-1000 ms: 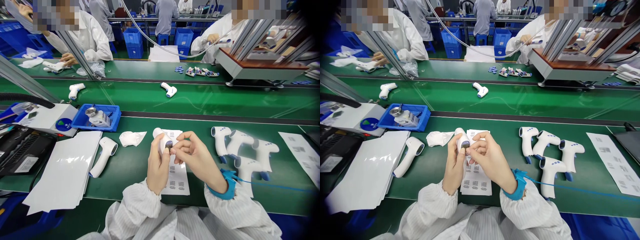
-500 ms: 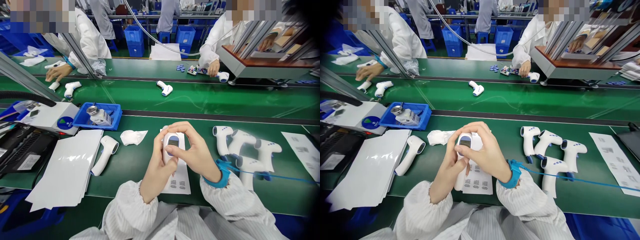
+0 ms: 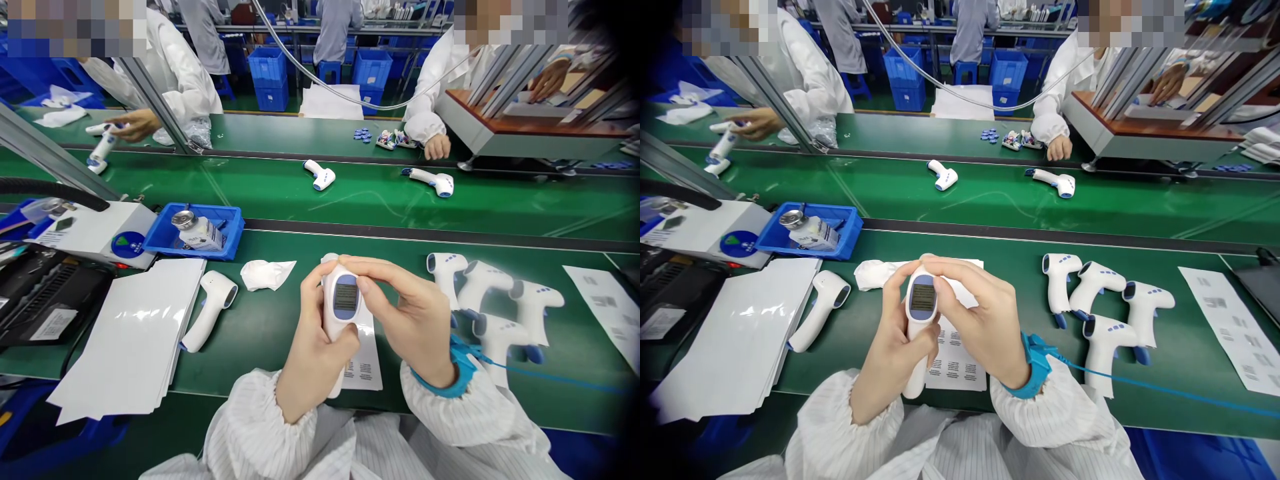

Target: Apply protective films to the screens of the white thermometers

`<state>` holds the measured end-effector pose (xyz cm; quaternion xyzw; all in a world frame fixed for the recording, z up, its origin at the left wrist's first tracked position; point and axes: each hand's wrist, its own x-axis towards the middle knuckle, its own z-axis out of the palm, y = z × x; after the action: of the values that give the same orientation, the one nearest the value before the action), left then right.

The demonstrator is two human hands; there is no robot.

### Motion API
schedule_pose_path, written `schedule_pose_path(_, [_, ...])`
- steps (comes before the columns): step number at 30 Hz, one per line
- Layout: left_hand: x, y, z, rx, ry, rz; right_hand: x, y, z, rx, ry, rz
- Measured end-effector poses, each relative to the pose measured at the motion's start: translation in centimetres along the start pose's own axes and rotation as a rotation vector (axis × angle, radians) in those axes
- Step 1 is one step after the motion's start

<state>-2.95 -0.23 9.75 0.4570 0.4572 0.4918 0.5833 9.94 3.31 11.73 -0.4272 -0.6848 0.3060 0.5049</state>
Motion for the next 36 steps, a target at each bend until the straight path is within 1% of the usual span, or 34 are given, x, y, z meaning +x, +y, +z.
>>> schedule_pose_path(4, [0.1,0.1,0.0,-0.023,0.004,0.012,0.1,0.1,0.2,0.148,-0.067,0.086])
schedule_pose_path(7, [0.0,0.3,0.1,-0.035,0.014,0.026,0.5,0.3,0.6,0.187,-0.069,0.103])
schedule_pose_path(9, [0.0,0.4,0.0,-0.052,0.027,0.005,0.6,0.4,0.9,0.22,-0.098,0.131])
schedule_pose_path(12, [0.3,0.3,-0.3,-0.109,0.033,-0.005,0.3,0.2,1.3,0.288,-0.229,0.229])
schedule_pose_path(14, [0.8,0.0,-0.7,-0.179,0.028,0.044,0.1,0.3,1.5,0.344,-0.316,0.326])
schedule_pose_path(16, [1.6,-0.8,-1.0,-0.255,0.017,0.084,-0.1,0.9,1.9,0.403,-0.423,0.424])
schedule_pose_path(18, [2.5,-1.8,-1.3,-0.268,-0.016,0.071,0.1,2.5,2.4,0.4,-0.519,0.493])
schedule_pose_path(19, [3.0,-2.3,-1.5,-0.217,-0.042,0.051,0.4,3.7,2.6,0.368,-0.56,0.515])
schedule_pose_path(20, [3.4,-2.9,-1.7,-0.122,-0.067,0.031,1.0,5.2,2.8,0.317,-0.594,0.526])
schedule_pose_path(22, [4.1,-3.8,-2.3,0.145,-0.098,-0.005,2.7,8.7,2.8,0.138,-0.636,0.529])
schedule_pose_path(23, [4.4,-4.1,-2.7,0.277,-0.104,-0.022,4.0,10.5,2.6,-0.006,-0.628,0.516])
schedule_pose_path(24, [4.8,-4.2,-3.2,0.391,-0.108,-0.043,5.5,12.3,2.4,-0.201,-0.574,0.502])
schedule_pose_path(25, [5.3,-4.2,-3.8,0.484,-0.12,-0.064,7.3,14.1,2.2,-0.421,-0.489,0.493])
schedule_pose_path(27, [6.9,-3.7,-5.1,0.67,-0.158,-0.078,11.2,17.0,1.7,-0.627,-0.358,0.484])
schedule_pose_path(29, [9.8,-2.6,-6.5,0.921,-0.181,-0.042,15.1,19.2,1.6,-0.729,-0.282,0.469])
schedule_pose_path(31, [13.7,-1.2,-7.7,1.147,-0.157,0.014,18.5,20.9,1.4,-0.804,-0.246,0.473])
schedule_pose_path(33, [18.4,0.1,-9.0,1.265,-0.113,0.045,21.2,22.5,0.9,-0.871,-0.205,0.509])
schedule_pose_path(34, [20.8,0.6,-9.7,1.314,-0.089,0.055,22.2,23.2,0.4,-0.909,-0.163,0.538])
schedule_pose_path(36, [25.3,1.1,-11.2,1.415,-0.046,0.073,23.6,24.7,-1.3,-0.994,-0.036,0.608])
